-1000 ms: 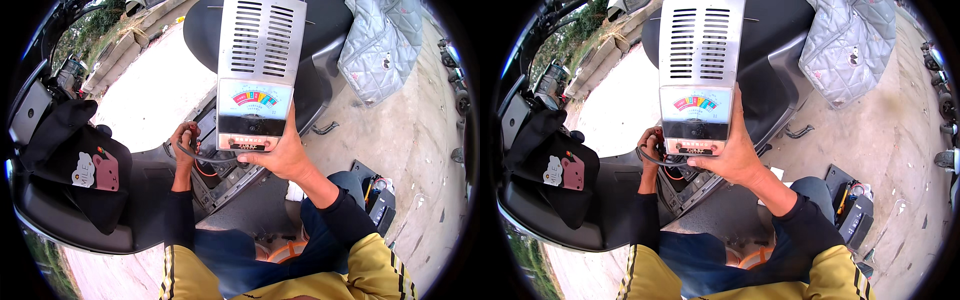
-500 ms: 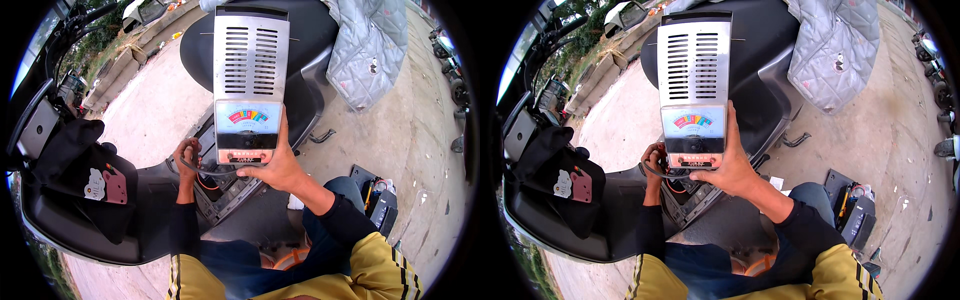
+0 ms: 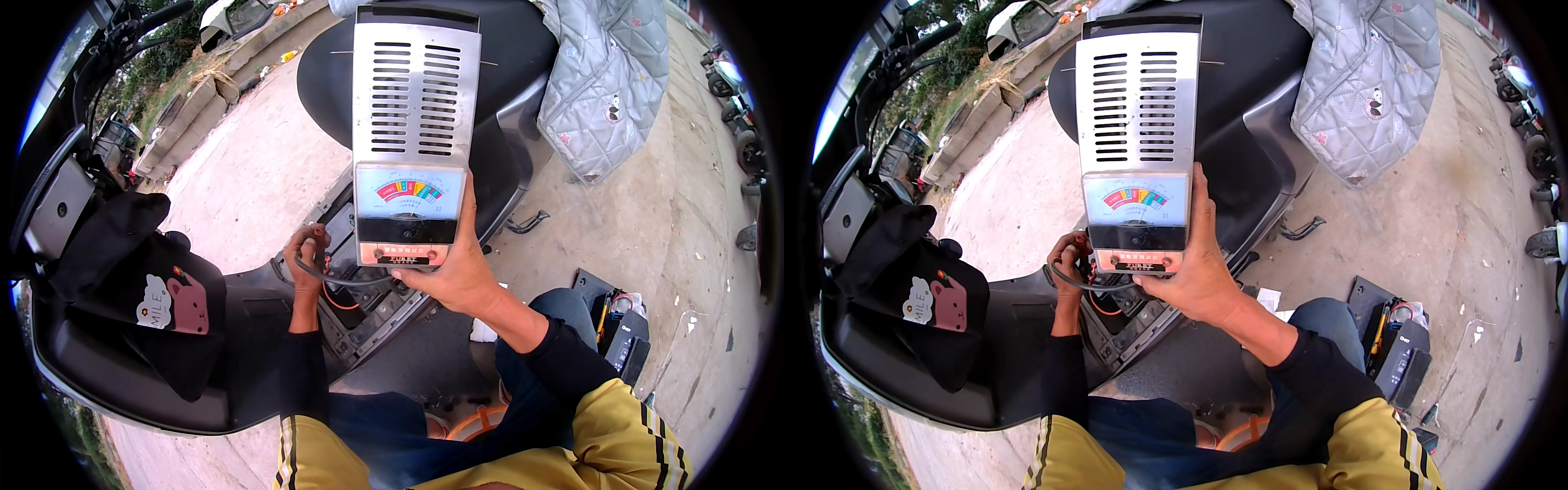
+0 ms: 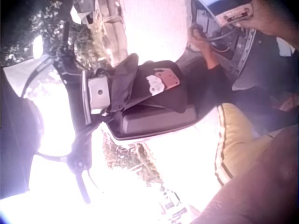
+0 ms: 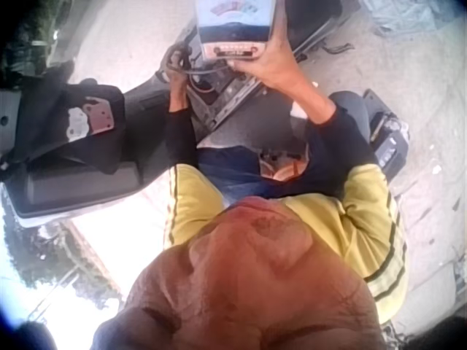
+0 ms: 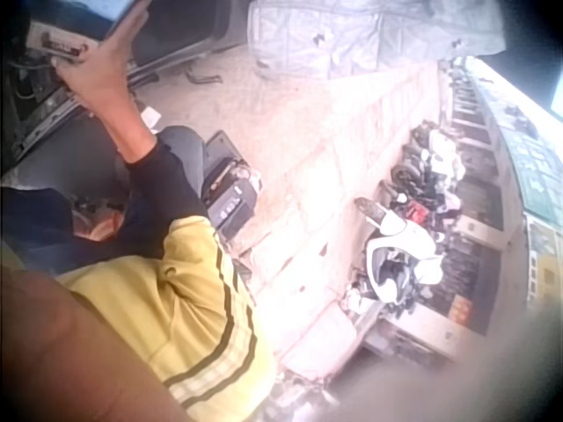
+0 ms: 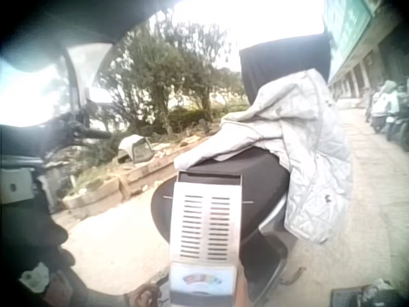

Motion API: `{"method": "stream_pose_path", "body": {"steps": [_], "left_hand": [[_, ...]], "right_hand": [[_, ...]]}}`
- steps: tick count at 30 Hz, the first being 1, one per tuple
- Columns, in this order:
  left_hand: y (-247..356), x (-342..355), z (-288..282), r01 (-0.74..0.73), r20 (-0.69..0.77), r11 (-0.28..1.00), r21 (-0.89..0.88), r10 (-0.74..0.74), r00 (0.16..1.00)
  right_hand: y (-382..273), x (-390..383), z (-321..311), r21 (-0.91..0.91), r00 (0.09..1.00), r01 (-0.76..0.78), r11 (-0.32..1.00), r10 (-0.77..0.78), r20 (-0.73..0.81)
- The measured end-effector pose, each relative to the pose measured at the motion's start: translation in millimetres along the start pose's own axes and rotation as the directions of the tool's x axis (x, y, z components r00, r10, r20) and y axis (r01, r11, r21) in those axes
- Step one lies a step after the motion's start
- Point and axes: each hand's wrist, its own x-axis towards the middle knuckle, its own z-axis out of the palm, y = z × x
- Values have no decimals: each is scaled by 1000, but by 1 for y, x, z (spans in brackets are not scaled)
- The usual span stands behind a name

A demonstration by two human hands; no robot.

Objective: The person tests a scooter battery using a battery tester. They connect the tester to the battery terminals, observe the gauge, and then disconnect the tester.

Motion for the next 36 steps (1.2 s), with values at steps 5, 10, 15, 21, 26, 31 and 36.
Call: {"method": "stream_pose_path", "body": {"steps": [5, 10, 15, 21, 26, 31, 36], "left_hand": [[-4, 1, -1, -8, 27, 1000, -8, 8, 1000], [-8, 2, 0, -63, 34, 997, -45, 65, 997], [-3, 1, -3, -13, 44, 999, -34, 15, 999], [-4, 1, -4, -1, 53, 999, -41, 3, 999], [-6, 2, -4, -10, 48, 999, -47, 12, 999], [-8, 2, -4, -14, 38, 999, -39, 16, 999], [-4, 1, -2, -4, 38, 1000, -28, 5, 999]], "right_hand": [[0, -1, 1, -28, 1000, -6, 1000, 6, -21], [-1, 0, 0, -57, 1000, -12, 998, 12, 7], [-1, 0, 1, 37, 999, -35, 999, 35, 2], [0, 0, 2, 79, 999, -38, 996, 41, -34], [0, -1, 3, 63, 998, -47, 997, 49, -39], [1, 0, 3, 55, 999, -31, 998, 33, -41], [-1, 0, 4, 120, 998, -37, 992, 42, -40]]}}
